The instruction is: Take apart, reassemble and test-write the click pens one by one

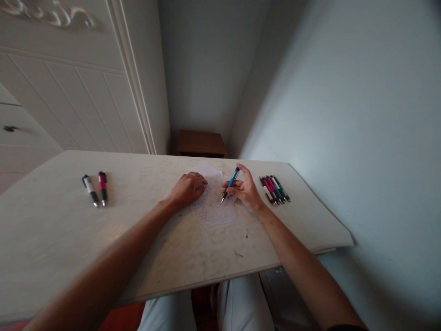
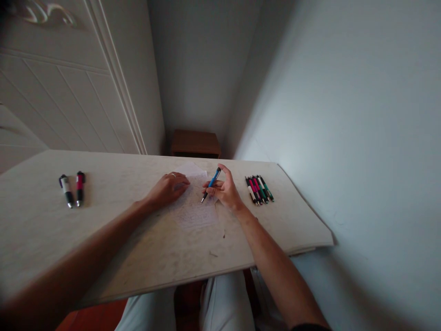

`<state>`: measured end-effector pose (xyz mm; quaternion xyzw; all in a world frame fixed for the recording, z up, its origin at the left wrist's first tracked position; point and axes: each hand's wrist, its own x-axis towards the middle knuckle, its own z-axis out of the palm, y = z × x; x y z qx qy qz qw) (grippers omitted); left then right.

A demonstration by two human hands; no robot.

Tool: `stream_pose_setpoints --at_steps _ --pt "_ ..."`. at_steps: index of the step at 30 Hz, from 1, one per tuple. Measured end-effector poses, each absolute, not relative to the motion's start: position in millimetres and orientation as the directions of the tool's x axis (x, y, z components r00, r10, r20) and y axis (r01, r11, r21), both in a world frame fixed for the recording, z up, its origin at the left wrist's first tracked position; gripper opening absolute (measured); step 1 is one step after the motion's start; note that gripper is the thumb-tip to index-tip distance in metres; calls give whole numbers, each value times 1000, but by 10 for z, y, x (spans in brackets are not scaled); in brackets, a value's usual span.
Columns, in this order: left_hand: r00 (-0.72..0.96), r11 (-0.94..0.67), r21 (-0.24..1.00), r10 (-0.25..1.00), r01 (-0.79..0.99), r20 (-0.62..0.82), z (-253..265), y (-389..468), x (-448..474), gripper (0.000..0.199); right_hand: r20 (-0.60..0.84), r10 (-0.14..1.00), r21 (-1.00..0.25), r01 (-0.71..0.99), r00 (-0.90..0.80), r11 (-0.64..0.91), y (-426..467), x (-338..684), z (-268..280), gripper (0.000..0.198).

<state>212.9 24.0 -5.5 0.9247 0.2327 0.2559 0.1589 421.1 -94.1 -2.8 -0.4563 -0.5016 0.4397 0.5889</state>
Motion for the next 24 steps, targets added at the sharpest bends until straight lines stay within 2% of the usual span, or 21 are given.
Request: stream_pose_setpoints --at_steps 15,24 --pt "760 -833 429 519 348 391 -39 227 2125 20 99 988 -991 -76 119 108 -957 4197 -8 103" --pt "762 -843 404 511 354 397 -16 217 2130 18 116 984 -989 -75 138 128 -946 4197 -10 100"
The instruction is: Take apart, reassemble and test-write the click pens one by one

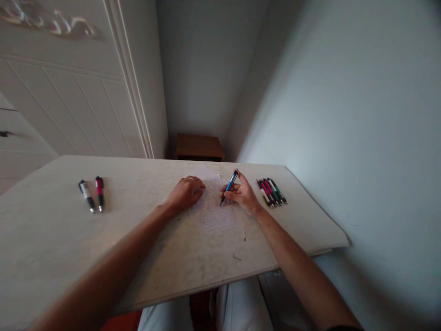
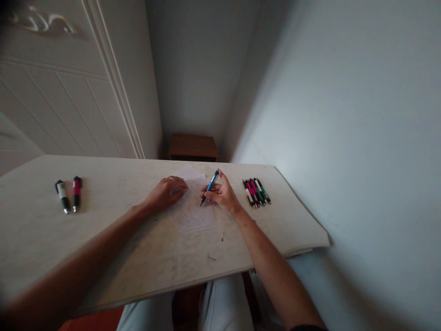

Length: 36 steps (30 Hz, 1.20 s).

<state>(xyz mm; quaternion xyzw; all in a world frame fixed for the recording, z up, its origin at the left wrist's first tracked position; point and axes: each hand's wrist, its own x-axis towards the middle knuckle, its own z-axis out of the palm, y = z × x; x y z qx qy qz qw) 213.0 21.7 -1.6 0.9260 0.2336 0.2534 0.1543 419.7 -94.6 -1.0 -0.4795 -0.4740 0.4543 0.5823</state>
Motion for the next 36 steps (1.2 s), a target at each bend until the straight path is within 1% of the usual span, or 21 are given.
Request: stream_pose_setpoints --at_steps 3,7,12,15,18,22,25,27,29,32,36 --pt "763 -846 410 504 340 405 -20 225 2126 20 99 986 -991 -74 133 109 -941 4195 -20 95" --pt "770 -850 416 491 322 407 -20 235 2118 22 94 986 -992 -72 137 104 -946 4200 -3 79" --pt "767 -845 428 497 322 405 -54 267 2112 22 153 969 -982 -80 194 171 -976 4215 87 57" --pt "764 -837 434 509 333 395 -73 292 2110 22 162 953 -972 -122 257 199 -1008 4214 161 50" --pt "761 -833 439 515 336 395 -76 308 2107 23 134 934 -961 -189 331 205 -1064 4225 219 57" --pt "763 -840 427 508 336 399 -64 318 2103 23 130 899 -955 -192 419 227 -1225 4370 234 80" --pt "761 -834 429 519 349 389 -51 319 2101 23 150 850 -956 -147 504 256 -1419 4619 234 87" --pt "762 -833 435 517 343 389 -45 319 2100 23 124 816 -966 -120 564 230 -1566 4831 258 85" --pt "762 -832 443 515 334 393 -40 318 2100 23 114 774 -980 -60 622 192 -1710 5055 305 72" --pt "761 -827 456 518 330 390 -31 315 2102 23 91 738 -996 74 668 56 -1885 5387 396 52" --pt "765 -825 466 516 321 386 -19 310 2110 26 149 708 -946 308 691 -102 -1988 5799 457 42"
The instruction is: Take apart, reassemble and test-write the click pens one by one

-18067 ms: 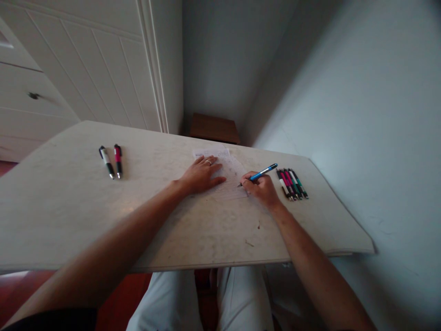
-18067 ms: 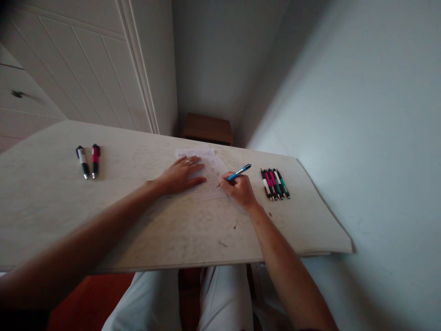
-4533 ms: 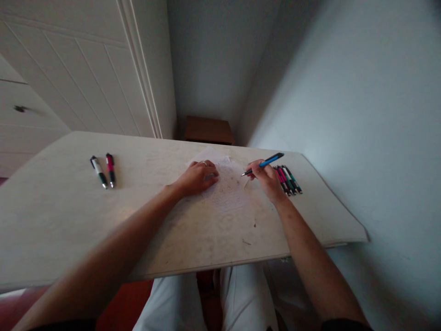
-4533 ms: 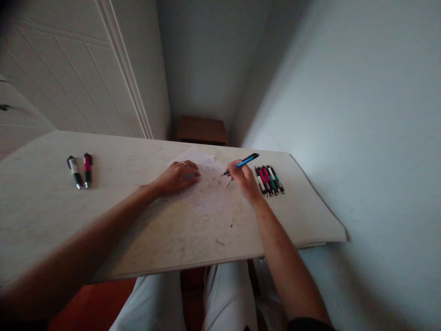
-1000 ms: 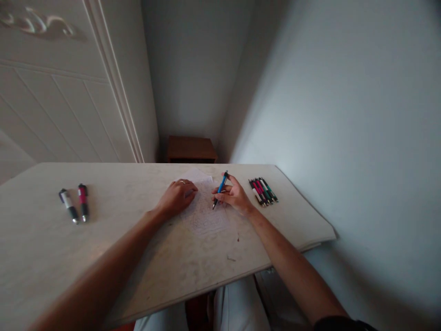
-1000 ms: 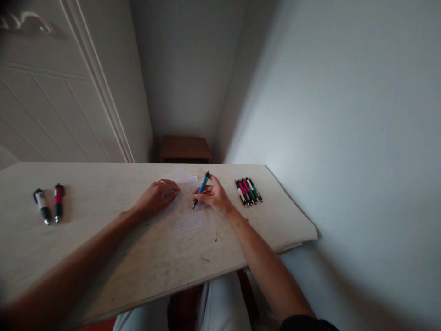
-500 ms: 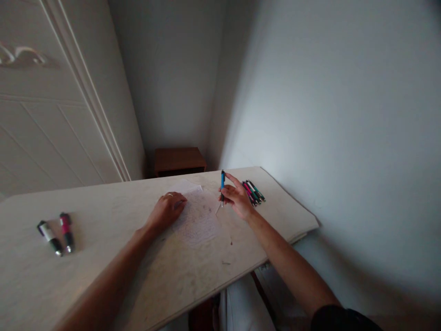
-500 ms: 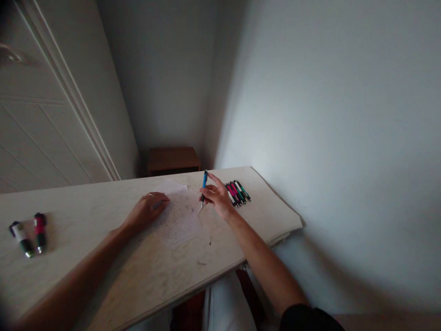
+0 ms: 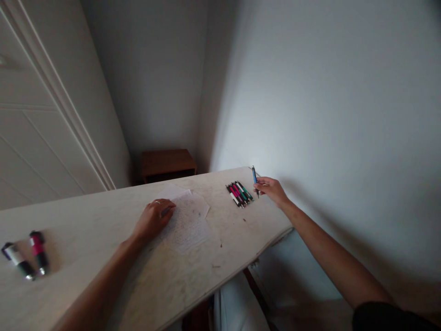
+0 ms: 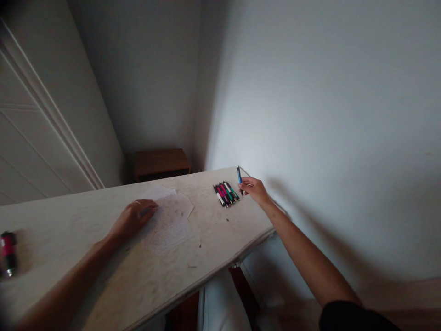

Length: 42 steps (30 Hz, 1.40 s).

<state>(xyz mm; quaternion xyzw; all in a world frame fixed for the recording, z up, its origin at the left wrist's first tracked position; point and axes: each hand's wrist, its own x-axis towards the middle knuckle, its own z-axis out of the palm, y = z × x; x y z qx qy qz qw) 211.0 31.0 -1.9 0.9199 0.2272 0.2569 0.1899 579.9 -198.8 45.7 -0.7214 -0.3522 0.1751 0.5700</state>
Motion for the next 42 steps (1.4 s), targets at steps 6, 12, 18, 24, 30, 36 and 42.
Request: stream_pose_setpoints --at_steps 6,12,18,24,30,36,42 --pt "752 -819 472 527 326 396 -26 313 2104 26 19 721 -680 537 693 -499 -1867 6183 339 25" --pt "760 -798 510 540 323 363 -48 340 2091 28 -26 752 -514 636 659 -576 -1640 6253 146 14" --pt "745 -769 550 566 325 353 -29 334 2106 31 -18 755 -496 650 655 -576 -1543 6325 60 18" --pt "737 -767 559 569 317 363 -33 332 2109 29 -1 753 -490 656 658 -574 -1569 6308 64 14" --pt "737 -773 556 562 306 376 -40 338 2111 29 10 749 -479 661 662 -578 -1606 6281 55 12" --pt "731 -773 557 564 304 383 -57 350 2108 27 2 755 -491 659 655 -570 -1633 6290 46 12" --pt "722 -770 567 567 292 398 -58 346 2103 28 17 771 -498 674 637 -546 -1607 6303 36 14"
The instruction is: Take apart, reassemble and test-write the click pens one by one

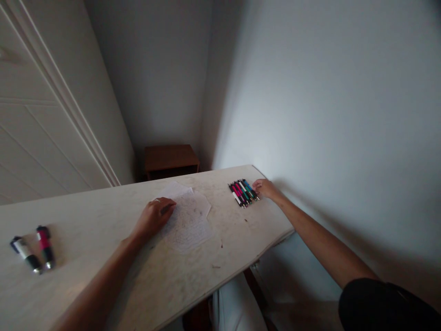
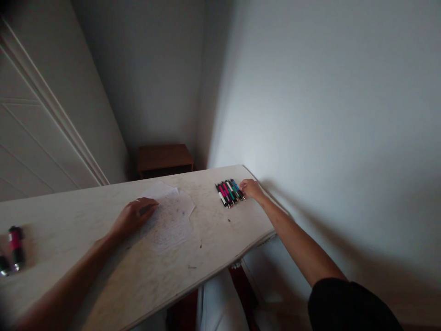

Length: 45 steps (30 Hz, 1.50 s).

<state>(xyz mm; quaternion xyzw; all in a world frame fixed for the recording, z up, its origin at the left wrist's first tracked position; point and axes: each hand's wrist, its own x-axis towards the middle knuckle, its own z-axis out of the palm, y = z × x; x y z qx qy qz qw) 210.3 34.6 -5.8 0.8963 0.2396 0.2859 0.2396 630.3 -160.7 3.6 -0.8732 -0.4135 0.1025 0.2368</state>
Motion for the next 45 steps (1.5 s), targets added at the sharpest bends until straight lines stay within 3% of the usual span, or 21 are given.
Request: stream_pose_setpoints --at_steps 15,26,33,40,45 --pt "704 -722 606 619 334 349 -94 354 2057 29 54 769 -398 720 637 -568 -1630 6171 81 22" --pt "687 -664 655 663 359 296 -56 318 2045 29 86 776 -615 647 624 -452 -1738 6239 -111 26" --pt "695 -681 648 646 340 315 -64 306 2044 26 228 668 -757 560 709 -336 -1994 6117 -282 41" --pt "713 -725 621 601 298 360 -105 334 2044 24 218 599 -816 481 770 -321 -2044 5926 -134 58" --pt "707 -783 553 561 284 431 -156 332 2043 23 279 459 -834 450 843 -320 -2387 5254 -121 53"
